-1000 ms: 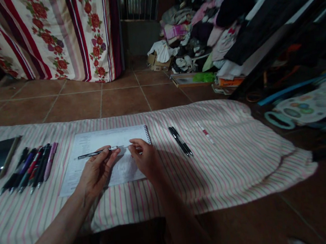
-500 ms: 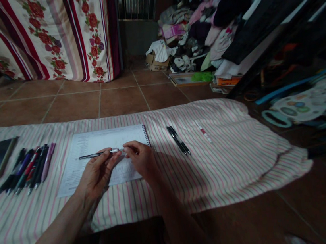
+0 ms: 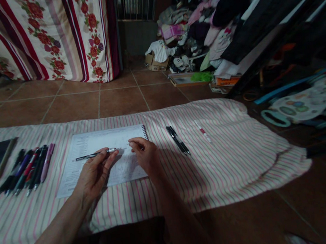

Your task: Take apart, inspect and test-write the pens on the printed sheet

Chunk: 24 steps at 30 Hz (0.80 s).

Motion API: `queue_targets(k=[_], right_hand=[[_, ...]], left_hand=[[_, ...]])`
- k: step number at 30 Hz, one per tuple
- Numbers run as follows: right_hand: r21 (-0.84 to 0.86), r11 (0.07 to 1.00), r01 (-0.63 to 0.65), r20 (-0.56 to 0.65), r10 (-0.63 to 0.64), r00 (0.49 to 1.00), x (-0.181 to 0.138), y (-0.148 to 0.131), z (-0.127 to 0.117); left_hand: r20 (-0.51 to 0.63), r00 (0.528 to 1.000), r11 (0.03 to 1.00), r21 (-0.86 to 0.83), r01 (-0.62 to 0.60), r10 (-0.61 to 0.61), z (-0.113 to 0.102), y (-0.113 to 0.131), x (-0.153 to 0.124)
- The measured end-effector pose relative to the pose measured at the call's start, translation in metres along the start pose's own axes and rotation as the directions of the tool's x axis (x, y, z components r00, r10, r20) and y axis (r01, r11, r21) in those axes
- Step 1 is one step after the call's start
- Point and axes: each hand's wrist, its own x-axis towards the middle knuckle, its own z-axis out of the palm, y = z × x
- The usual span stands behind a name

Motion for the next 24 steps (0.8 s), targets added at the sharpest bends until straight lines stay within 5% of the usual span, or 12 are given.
queue_targets(k=[6, 24], right_hand=[[-0.25, 0.968, 0.027, -0.151, -0.067, 0.986, 0.008, 0.007, -0.012], [-0.635, 0.767, 0.097, -0.109, -0.213, 0.971, 0.011, 0.022, 0.003]], left_hand=[[-0.031, 0.999, 1.0, -0.004, -0.02, 0.02, 0.002, 0.001, 0.0], [-0.006, 1.0, 1.0, 0.012, -0.003, 0.003, -0.002, 0.002, 0.0]])
